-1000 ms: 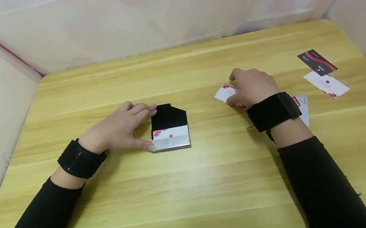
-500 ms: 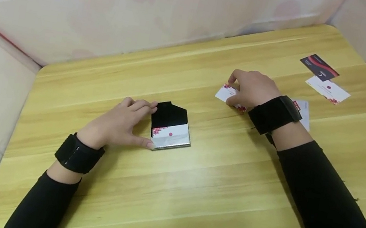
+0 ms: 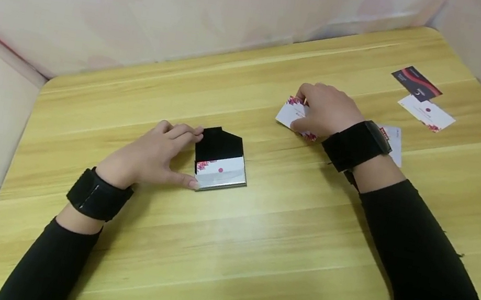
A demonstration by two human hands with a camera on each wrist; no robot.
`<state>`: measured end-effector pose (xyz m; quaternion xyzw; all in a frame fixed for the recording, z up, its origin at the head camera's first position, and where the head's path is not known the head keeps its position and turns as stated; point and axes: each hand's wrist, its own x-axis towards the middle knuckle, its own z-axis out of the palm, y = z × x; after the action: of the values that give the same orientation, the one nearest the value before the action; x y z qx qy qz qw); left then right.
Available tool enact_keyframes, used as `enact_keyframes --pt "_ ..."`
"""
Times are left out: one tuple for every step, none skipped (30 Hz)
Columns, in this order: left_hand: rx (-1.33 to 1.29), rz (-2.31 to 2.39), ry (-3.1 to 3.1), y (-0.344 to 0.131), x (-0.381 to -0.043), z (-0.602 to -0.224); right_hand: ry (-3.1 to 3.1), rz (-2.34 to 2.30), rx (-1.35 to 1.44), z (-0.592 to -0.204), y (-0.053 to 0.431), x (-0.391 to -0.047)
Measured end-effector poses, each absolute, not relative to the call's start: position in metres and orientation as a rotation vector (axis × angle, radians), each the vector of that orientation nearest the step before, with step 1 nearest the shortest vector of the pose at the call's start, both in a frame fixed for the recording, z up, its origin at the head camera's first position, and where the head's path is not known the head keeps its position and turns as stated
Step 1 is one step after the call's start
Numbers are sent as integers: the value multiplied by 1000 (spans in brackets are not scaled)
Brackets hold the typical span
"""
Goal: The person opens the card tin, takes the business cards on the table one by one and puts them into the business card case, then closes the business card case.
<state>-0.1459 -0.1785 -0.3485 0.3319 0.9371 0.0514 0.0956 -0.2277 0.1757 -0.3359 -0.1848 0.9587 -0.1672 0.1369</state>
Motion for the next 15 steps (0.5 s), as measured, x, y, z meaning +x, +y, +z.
enact_keyframes --pt "984 158 2779 -178 -146 -349 2787 -494 -544 -335 175 -227" --pt "987 162 2779 -178 -146 -349 2798 -508 -558 -335 175 -226" --pt "992 164 2777 -177 -146 -349 2808 -529 -578 -335 174 -225" --pt "993 165 2777 -177 -147 -350 2820 -547 -601 -334 173 -224" --pt "993 164 2776 -177 -147 -350 2832 -560 -629 -333 172 -223" --pt "994 169 2775 -176 -147 -350 2842 -573 -660 -333 171 -222" --pt "994 168 2774 -176 -147 -349 2853 -583 -687 -332 170 -221" --pt "996 172 2772 -175 -147 -349 2864 -594 -718 -331 170 -220" --pt "999 173 2773 -175 -147 -349 2875 -603 -743 -331 169 -219" --pt "999 178 2775 -174 -147 -349 2886 -610 -763 -330 168 -218" --pt "1002 180 2775 -174 -147 -349 2895 -627 -775 -329 167 -217" --pt "1005 187 2776 -173 -147 -349 2905 -645 -788 -329 166 -216" --pt "1005 186 2778 -173 -147 -349 2911 -669 -791 -328 165 -215" --pt "1004 194 2777 -172 -147 -349 2917 -695 -795 -328 164 -214" --pt "1006 191 2779 -172 -147 -349 2924 -718 -798 -328 163 -213"
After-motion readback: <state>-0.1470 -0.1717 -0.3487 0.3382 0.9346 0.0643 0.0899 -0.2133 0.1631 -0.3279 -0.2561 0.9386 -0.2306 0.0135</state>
